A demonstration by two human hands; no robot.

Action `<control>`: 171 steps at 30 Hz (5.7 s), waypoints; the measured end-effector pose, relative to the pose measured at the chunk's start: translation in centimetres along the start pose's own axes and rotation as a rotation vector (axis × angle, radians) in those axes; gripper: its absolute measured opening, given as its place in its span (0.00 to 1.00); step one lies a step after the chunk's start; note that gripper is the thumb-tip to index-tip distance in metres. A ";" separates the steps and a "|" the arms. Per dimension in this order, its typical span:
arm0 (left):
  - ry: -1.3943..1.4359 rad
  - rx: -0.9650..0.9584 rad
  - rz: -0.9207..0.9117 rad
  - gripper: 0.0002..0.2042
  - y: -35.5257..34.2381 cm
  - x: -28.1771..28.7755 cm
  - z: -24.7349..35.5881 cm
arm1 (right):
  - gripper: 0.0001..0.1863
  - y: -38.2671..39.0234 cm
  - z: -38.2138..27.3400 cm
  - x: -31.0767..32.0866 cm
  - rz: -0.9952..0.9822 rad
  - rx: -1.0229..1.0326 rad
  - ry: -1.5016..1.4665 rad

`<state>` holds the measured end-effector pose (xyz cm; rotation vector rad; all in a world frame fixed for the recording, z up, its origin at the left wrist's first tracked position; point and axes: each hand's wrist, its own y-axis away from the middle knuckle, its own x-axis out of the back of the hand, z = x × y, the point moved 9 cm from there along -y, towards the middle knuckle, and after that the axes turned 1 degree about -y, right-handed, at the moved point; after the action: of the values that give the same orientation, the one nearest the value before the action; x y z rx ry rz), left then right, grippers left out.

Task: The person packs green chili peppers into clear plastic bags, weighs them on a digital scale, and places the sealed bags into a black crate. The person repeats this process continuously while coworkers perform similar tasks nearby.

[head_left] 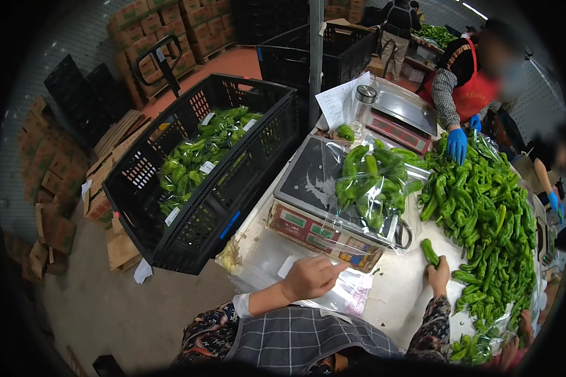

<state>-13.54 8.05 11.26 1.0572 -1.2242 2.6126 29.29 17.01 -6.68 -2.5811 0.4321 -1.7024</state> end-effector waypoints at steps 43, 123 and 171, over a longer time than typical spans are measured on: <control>-0.029 0.359 0.157 0.13 -5.4 1.7 -8.8 | 0.25 0.9 -39.6 4.0 0.133 0.718 -0.095; 0.642 0.767 -0.284 0.28 -1.8 -1.3 -12.6 | 0.08 8.8 -41.9 4.0 -0.152 0.792 -0.655; 1.319 0.404 0.324 0.07 -17.6 9.2 -11.3 | 0.14 -4.1 -34.8 22.4 0.181 0.514 -1.269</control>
<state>-21.04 25.96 23.32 -0.9186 -0.5238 2.7941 6.95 20.25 28.21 -2.4650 0.1065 0.0821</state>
